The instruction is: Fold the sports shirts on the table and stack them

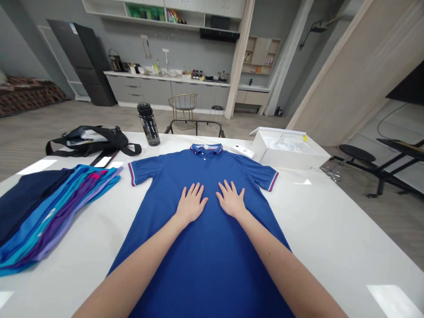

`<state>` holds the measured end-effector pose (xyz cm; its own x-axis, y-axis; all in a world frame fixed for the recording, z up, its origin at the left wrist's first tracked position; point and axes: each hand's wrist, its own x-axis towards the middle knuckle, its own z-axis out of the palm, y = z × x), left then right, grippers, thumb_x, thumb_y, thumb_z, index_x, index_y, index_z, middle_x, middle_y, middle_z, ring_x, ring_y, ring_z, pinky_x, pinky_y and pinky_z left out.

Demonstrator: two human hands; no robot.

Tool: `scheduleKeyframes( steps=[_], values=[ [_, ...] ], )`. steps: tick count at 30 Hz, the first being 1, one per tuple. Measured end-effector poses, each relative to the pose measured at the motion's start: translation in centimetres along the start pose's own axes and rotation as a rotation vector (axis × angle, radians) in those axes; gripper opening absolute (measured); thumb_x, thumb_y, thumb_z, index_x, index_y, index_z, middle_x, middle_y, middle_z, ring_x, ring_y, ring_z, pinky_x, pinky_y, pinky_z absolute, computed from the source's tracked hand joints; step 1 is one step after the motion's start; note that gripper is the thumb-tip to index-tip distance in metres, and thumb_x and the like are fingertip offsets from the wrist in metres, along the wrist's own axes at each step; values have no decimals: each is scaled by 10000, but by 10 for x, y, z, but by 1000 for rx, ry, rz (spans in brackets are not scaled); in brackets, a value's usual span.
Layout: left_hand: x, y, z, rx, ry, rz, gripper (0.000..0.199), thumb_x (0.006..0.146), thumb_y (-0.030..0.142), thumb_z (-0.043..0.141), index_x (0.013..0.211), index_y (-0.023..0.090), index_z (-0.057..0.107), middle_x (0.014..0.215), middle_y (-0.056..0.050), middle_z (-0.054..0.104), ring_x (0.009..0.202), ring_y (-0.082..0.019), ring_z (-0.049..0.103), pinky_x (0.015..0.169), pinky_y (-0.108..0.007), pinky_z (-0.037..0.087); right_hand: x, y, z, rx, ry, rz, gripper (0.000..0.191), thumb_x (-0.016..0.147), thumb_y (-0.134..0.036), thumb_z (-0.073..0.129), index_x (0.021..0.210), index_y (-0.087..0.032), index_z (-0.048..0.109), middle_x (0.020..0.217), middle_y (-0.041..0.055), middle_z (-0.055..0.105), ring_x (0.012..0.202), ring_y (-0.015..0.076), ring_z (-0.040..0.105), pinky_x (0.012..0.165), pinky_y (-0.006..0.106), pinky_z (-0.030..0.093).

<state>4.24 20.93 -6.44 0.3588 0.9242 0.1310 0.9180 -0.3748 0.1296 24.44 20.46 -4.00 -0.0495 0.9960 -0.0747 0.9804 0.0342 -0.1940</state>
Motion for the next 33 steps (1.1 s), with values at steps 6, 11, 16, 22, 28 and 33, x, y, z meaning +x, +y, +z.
scheduleKeyframes(
  steps=[6,11,16,22,28,33],
  values=[
    [-64,26,-17,-6,28,-8,626,1032,549,253,1592,281,330,1662,-64,279,1540,-268,253,1250,-534,209,-72,1,-3,-23,-4,37,662,1026,-627,202,1605,-315,284,1692,60,189,1555,314,103,1167,716,86],
    [-112,16,-29,-17,59,-83,644,1030,540,292,1623,298,220,1685,-67,202,1552,-289,208,1235,-574,212,-124,30,-4,-66,26,141,661,1024,-636,193,1615,-342,236,1701,54,149,1556,334,89,1141,751,117],
    [-153,-2,-37,17,-3,-173,669,1028,574,249,1600,232,311,1677,-100,221,1550,-297,214,1238,-587,190,-169,59,-3,-94,146,138,655,1034,-580,247,1616,-280,261,1698,62,154,1560,314,101,1191,680,121],
    [-209,31,-50,32,39,12,598,1037,501,313,1593,285,330,1681,-36,212,1562,-273,167,1263,-534,190,-245,45,9,-47,90,-36,621,1037,-578,238,1585,-310,352,1681,12,213,1558,284,145,1223,626,146],
    [-251,70,-50,-38,-86,87,586,1034,519,323,1594,351,304,1654,-26,296,1541,-267,249,1256,-563,203,-288,28,17,-35,55,-19,607,1023,-593,276,1582,-368,344,1663,0,261,1551,295,177,1218,651,115],
    [-265,100,-50,-63,-88,136,568,1041,512,300,1585,353,328,1660,-22,287,1548,-263,229,1260,-578,166,-296,18,13,-25,58,-33,614,1030,-580,269,1580,-322,362,1668,19,250,1553,287,168,1227,630,81]
  ],
)
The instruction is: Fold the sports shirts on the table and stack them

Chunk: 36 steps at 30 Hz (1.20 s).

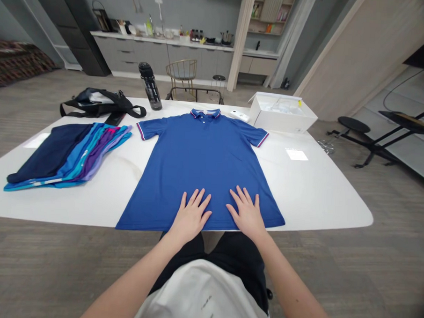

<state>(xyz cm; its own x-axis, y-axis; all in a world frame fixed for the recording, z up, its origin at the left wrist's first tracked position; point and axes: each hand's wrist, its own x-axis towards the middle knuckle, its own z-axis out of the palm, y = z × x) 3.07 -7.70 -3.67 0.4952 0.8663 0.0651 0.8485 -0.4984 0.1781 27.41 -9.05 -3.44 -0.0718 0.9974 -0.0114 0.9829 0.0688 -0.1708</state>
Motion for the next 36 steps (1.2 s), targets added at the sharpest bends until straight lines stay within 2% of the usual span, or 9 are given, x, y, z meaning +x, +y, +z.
scheduleKeyframes(
  steps=[3,7,12,18,21,23,26,29,36],
  values=[
    [-4,11,1,7,3,-5,561,1043,503,286,1578,343,348,1663,-22,278,1548,-257,229,1265,-567,162,-7,-2,-3,-5,-17,-2,616,1032,-579,279,1580,-311,364,1667,18,252,1553,275,168,1239,597,62],
    [-8,12,2,19,-7,-8,574,1039,519,291,1584,345,335,1663,-13,275,1548,-253,231,1271,-550,153,-23,4,-4,-10,-29,-12,617,1031,-581,291,1590,-326,340,1670,5,243,1554,268,169,1250,564,67],
    [-11,8,0,29,-33,20,579,1041,533,286,1585,339,333,1668,-11,258,1550,-245,223,1271,-540,151,-47,26,-1,27,16,-1,601,1033,-562,316,1561,-291,410,1652,25,305,1536,252,233,1259,496,161],
    [-13,6,-1,13,4,54,562,1044,488,343,1576,309,354,1656,-49,304,1531,-282,273,1241,-587,207,-77,66,-1,160,263,45,480,1022,-491,428,1340,-205,644,1426,130,585,1330,299,519,1129,486,410],
    [-13,9,-3,-18,69,76,527,1044,446,386,1541,272,414,1624,-83,374,1489,-299,355,1217,-599,246,-89,84,-5,189,415,54,361,1028,-426,452,1152,-218,721,1172,114,702,1092,272,631,1007,460,477],
    [-12,12,-4,-55,102,97,456,1046,394,414,1472,256,502,1544,-96,485,1401,-281,467,1182,-541,325,-95,93,-7,140,454,107,329,1027,-404,466,1088,-220,731,1061,98,719,994,263,637,925,437,473],
    [-10,16,-4,-94,97,141,335,1049,337,430,1296,239,633,1275,-92,662,1142,-243,613,985,-425,474,-99,103,-9,47,407,166,328,1022,-411,476,1053,-216,738,992,89,720,931,257,629,817,394,429],
    [-8,16,-5,-94,63,192,285,1052,312,426,1170,229,673,1062,-69,700,964,-224,629,840,-384,479,-99,108,-12,16,362,174,355,1029,-426,451,1012,-219,738,914,74,719,882,243,633,779,369,388],
    [1,7,-10,-183,30,250,299,1065,333,405,1128,254,687,1032,-30,734,925,-176,677,894,-349,478,-82,113,-27,50,279,170,442,1025,-513,428,885,-204,712,694,34,648,681,201,615,722,338,393]
  ],
)
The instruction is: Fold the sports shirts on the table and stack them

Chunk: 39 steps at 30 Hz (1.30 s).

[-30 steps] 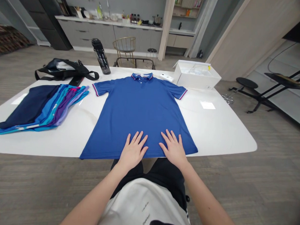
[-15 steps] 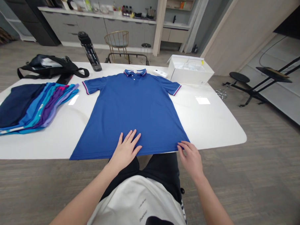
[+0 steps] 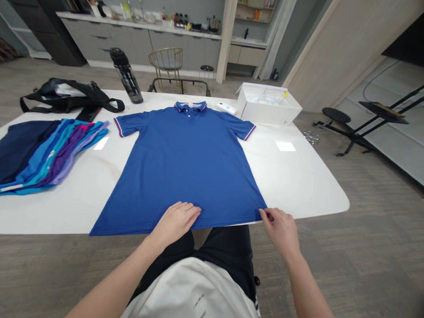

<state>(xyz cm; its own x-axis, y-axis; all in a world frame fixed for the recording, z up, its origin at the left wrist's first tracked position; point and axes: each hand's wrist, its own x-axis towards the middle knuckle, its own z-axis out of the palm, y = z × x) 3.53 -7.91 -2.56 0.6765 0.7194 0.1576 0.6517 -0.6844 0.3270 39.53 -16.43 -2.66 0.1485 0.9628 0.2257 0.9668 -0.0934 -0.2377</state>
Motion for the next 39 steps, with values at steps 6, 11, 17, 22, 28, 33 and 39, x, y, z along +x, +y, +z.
scheduleKeyframes(
  steps=[6,11,17,22,28,33,39],
  values=[
    [26,-9,-13,3,-98,40,282,1053,315,419,1116,280,692,994,-13,736,908,-172,694,893,-338,499,48,-14,4,92,-88,-33,361,1014,-473,451,963,-227,710,722,28,644,670,196,612,665,313,416],
    [74,-50,-33,94,-117,18,264,1030,291,441,1095,263,696,1010,-27,724,909,-202,691,853,-358,525,116,-29,26,164,-176,-111,286,1004,-419,478,951,-253,704,752,6,652,695,183,620,682,295,445],
    [157,-110,-35,147,2,10,303,1017,286,454,1225,239,669,1276,-85,659,1152,-230,631,992,-386,500,223,-44,65,171,-76,-218,290,987,-371,499,1137,-217,694,1097,86,690,1039,216,648,952,337,493],
    [194,-142,-5,173,53,-30,552,1026,468,435,1539,265,421,1638,-94,347,1506,-284,324,1221,-522,270,274,-51,95,69,-84,-212,490,1026,-438,411,1407,-181,578,1537,138,480,1428,268,423,1189,447,319],
    [178,-154,14,148,-8,-3,588,1039,537,342,1587,324,320,1652,-58,317,1534,-274,265,1245,-561,186,247,-53,106,-33,-226,-157,645,1037,-598,294,1589,-268,351,1657,69,294,1544,277,209,1247,529,131],
    [175,-153,6,118,8,21,579,1034,520,386,1575,318,342,1634,-74,359,1502,-284,334,1225,-570,219,244,-48,96,18,-212,-148,591,1041,-580,328,1536,-278,443,1615,76,388,1506,275,306,1224,525,202],
    [270,-175,-18,52,96,-20,396,1029,363,437,1383,238,562,1388,-95,607,1260,-255,563,1059,-443,438,340,-14,86,-10,20,51,376,1032,-452,434,1219,-226,670,1305,127,646,1225,287,557,1033,482,411]
  ],
)
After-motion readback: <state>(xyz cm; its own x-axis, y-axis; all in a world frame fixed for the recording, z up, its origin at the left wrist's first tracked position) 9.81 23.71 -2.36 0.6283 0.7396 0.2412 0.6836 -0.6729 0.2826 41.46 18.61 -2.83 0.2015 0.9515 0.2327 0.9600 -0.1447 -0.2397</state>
